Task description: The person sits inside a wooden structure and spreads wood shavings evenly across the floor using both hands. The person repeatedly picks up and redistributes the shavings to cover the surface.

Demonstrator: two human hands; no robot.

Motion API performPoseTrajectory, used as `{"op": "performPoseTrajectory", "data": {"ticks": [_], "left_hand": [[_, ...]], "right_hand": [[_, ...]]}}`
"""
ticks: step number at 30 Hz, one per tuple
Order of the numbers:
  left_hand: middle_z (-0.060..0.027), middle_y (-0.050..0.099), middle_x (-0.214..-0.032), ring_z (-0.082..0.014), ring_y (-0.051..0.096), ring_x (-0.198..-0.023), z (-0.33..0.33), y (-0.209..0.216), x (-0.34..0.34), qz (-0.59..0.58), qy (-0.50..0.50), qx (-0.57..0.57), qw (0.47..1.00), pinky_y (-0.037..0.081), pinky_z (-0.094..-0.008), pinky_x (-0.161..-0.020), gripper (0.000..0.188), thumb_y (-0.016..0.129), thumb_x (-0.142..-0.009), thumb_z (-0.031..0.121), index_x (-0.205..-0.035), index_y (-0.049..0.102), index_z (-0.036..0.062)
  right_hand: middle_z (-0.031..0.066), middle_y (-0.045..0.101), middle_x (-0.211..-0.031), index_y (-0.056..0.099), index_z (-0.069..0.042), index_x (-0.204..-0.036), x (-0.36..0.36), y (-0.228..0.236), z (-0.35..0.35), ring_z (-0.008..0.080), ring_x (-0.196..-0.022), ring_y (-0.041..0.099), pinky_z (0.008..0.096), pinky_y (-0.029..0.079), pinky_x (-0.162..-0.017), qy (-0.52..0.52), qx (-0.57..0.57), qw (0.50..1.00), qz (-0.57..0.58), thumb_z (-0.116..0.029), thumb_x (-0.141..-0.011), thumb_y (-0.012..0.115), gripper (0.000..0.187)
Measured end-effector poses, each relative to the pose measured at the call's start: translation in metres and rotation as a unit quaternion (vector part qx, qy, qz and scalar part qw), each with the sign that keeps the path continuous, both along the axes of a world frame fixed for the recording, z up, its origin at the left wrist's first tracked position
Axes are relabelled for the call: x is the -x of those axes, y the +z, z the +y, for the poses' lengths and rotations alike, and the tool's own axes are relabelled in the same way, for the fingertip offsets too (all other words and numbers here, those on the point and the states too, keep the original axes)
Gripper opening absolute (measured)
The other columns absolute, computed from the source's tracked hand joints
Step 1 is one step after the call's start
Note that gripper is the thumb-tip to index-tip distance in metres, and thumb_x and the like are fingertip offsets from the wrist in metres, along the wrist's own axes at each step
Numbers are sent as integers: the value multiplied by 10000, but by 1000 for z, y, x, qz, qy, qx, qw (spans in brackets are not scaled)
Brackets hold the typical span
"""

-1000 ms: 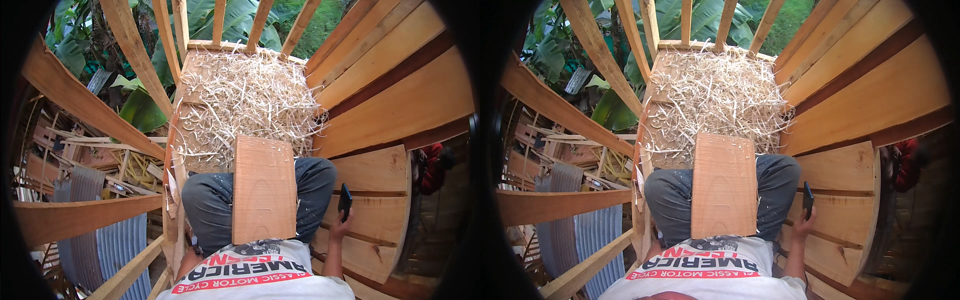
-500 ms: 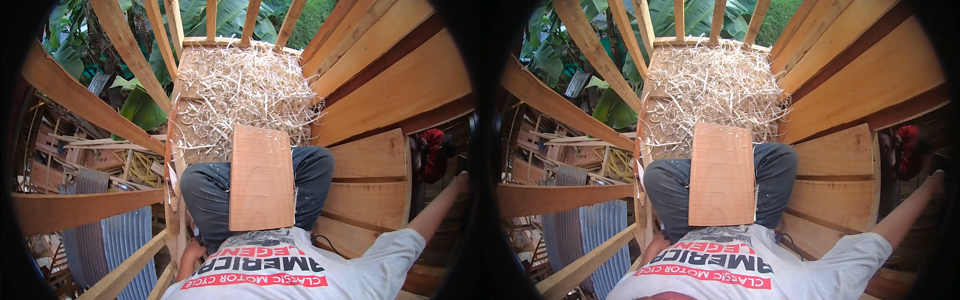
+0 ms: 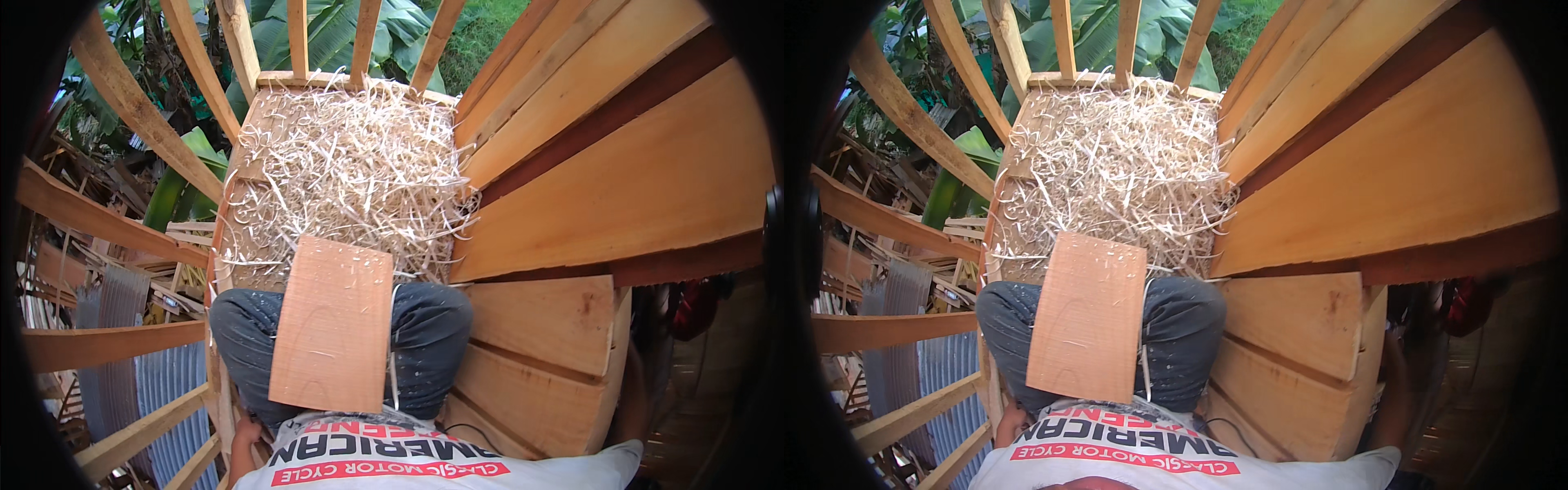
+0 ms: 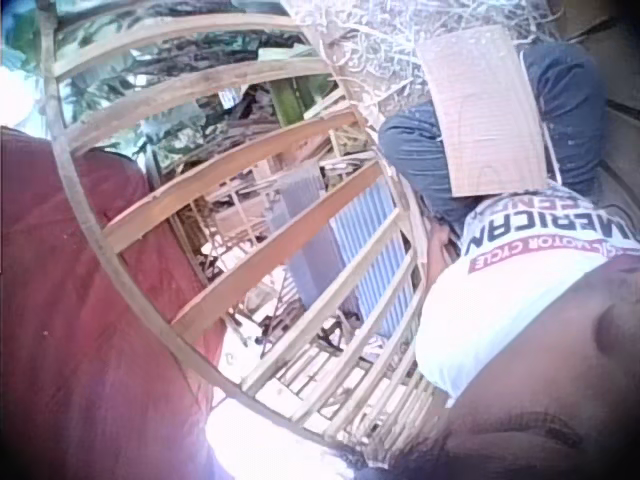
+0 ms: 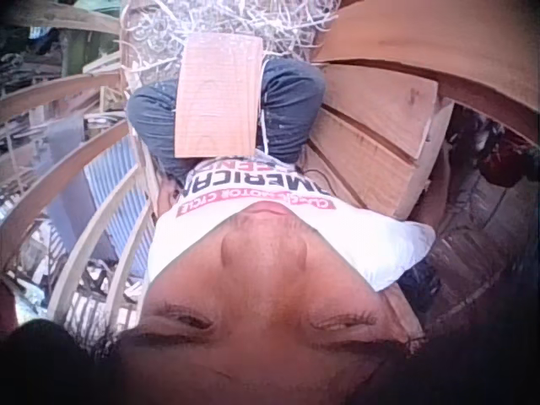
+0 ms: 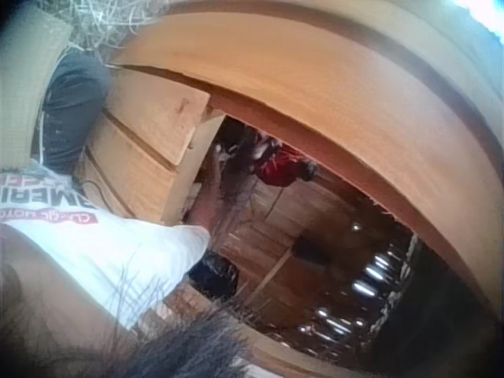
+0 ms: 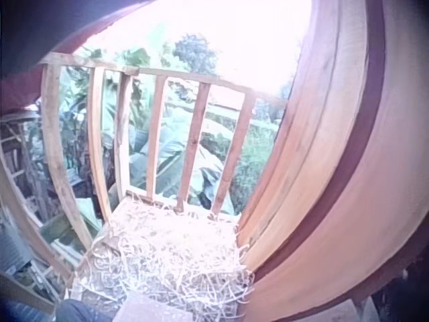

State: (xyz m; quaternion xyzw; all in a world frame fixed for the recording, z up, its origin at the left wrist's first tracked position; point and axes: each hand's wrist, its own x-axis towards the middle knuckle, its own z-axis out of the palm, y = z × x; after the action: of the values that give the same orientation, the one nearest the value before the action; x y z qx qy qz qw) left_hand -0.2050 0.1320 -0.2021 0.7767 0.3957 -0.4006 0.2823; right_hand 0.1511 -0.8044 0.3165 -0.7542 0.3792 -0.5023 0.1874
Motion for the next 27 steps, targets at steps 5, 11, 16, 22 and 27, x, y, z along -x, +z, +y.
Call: {"op": "performPoseTrajectory", "data": {"ticks": [5, 11, 16, 22, 27], "left_hand": [[-262, 651, -1090, -372, 690, -827, -17, 1, -2, 2, 65, -52, 997, 557, -437, -649, 575, 561, -883, 249, -1397, 414, 39], [-257, 649, -1108, -376, 685, -875, -24, -22, -7, -62, 36, -84, 994, 557, -434, -680, 574, 572, -882, 253, -1388, 418, 31], [-257, 648, -1109, -376, 683, -884, -23, -21, 1, -88, 42, -98, 990, 556, -432, -687, 573, 575, -881, 253, -1386, 420, 29], [-257, 648, -1110, -376, 681, -895, -26, -27, 1, -109, 37, -92, 989, 555, -431, -696, 573, 578, -880, 253, -1382, 422, 27], [-257, 648, -1111, -376, 678, -904, -23, -19, 10, -119, 32, -100, 987, 553, -429, -703, 572, 581, -879, 253, -1380, 424, 25]], "right_hand": [[136, 596, -1131, 450, 31, -1240, -48, -4, -21, 211, -969, 604, 342, 490, -844, 51, 14, 998, 20, -27, -874, 628, 412], [134, 597, -1127, 458, 31, -1232, -52, -7, -8, 208, -968, 604, 339, 488, -848, 106, 33, 993, 29, -26, -877, 622, 396], [132, 598, -1123, 464, 32, -1225, -6, -66, 33, 206, -967, 603, 337, 486, -851, 165, 3, 985, 41, -25, -879, 617, 382], [130, 599, -1119, 472, 33, -1217, 111, -159, 90, 203, -965, 603, 334, 484, -855, 184, -76, 974, 106, -25, -882, 611, 367], [129, 600, -1116, 479, 33, -1210, 202, -251, 149, 200, -964, 603, 331, 483, -859, 180, -189, 946, 191, -24, -885, 606, 354]]}}
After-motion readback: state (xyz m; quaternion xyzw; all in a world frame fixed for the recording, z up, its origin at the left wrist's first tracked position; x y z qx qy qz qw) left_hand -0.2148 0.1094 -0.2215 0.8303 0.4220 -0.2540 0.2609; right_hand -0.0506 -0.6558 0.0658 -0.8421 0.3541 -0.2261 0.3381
